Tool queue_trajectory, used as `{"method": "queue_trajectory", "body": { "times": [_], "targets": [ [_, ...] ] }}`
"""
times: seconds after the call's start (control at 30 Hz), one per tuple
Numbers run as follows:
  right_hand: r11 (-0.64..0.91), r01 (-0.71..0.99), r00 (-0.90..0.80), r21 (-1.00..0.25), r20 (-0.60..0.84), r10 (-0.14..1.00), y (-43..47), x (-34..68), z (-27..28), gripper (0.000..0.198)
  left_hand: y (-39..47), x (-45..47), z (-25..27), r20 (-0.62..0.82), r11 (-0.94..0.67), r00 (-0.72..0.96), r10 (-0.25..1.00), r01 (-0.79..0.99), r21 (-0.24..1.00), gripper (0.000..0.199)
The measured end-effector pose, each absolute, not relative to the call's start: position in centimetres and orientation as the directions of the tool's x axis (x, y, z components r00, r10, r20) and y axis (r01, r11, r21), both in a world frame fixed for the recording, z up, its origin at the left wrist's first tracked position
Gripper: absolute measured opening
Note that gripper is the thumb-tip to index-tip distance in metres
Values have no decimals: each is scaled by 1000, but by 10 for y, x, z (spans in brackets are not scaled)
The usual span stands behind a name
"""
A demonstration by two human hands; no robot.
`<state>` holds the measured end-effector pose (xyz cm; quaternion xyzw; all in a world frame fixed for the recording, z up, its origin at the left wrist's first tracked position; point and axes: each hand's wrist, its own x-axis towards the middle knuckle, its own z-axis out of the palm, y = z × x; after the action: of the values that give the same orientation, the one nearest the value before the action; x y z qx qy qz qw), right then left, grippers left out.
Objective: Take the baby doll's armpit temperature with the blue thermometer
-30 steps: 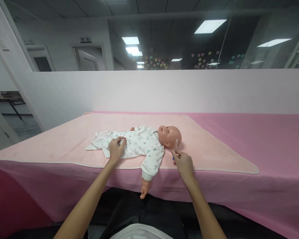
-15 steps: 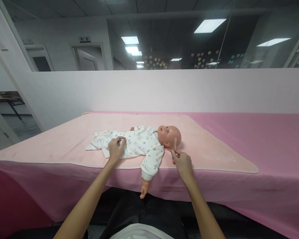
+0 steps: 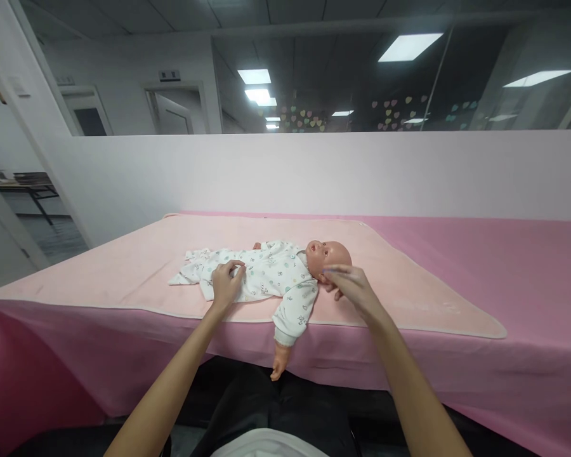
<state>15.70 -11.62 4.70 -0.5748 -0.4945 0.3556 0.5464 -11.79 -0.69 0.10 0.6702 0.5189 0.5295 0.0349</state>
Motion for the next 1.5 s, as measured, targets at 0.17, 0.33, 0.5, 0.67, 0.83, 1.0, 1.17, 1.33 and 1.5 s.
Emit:
{"method": "queue_trajectory", "body": {
  "times": [0.17, 0.33, 0.5, 0.67, 0.83, 1.0, 1.17, 1.33, 1.5],
  "targets": [
    [150, -38, 114, -988, 145, 983, -117, 139, 108, 53, -6, -118, 0, 661, -447, -100, 743, 661, 603, 14],
    [152, -7, -35, -988, 152, 988, -118, 122, 107, 33, -7, -118, 1, 658, -453, -96, 747, 651, 609, 13],
    [258, 76, 161, -963, 267, 950, -108, 123, 104, 39, -10, -117, 2, 643, -436, -96, 760, 659, 613, 13],
    [333, 53, 154, -941, 337, 929, -106, 148, 139, 43, -9, -117, 1, 657, -453, -97, 748, 650, 611, 12],
    [535, -88, 391, -840, 465, 794, -108, 167, 123, 41, -10, -118, 2, 655, -452, -100, 749, 646, 615, 13],
    [105, 32, 228, -994, 110, 968, -105, 165, 86, 35, -10, -118, 3, 649, -448, -90, 756, 652, 612, 13],
    [401, -65, 232, -914, 377, 897, -116, 158, 107, 41, -10, -118, 2, 653, -454, -89, 752, 649, 610, 14],
    [267, 146, 150, -953, 288, 946, -126, 129, 130, 45, -10, -118, 4, 639, -440, -93, 764, 648, 621, 14],
    [494, -54, 229, -868, 471, 852, -125, 121, 150, 47, -11, -119, 3, 652, -453, -89, 753, 648, 612, 14]
  ]
}}
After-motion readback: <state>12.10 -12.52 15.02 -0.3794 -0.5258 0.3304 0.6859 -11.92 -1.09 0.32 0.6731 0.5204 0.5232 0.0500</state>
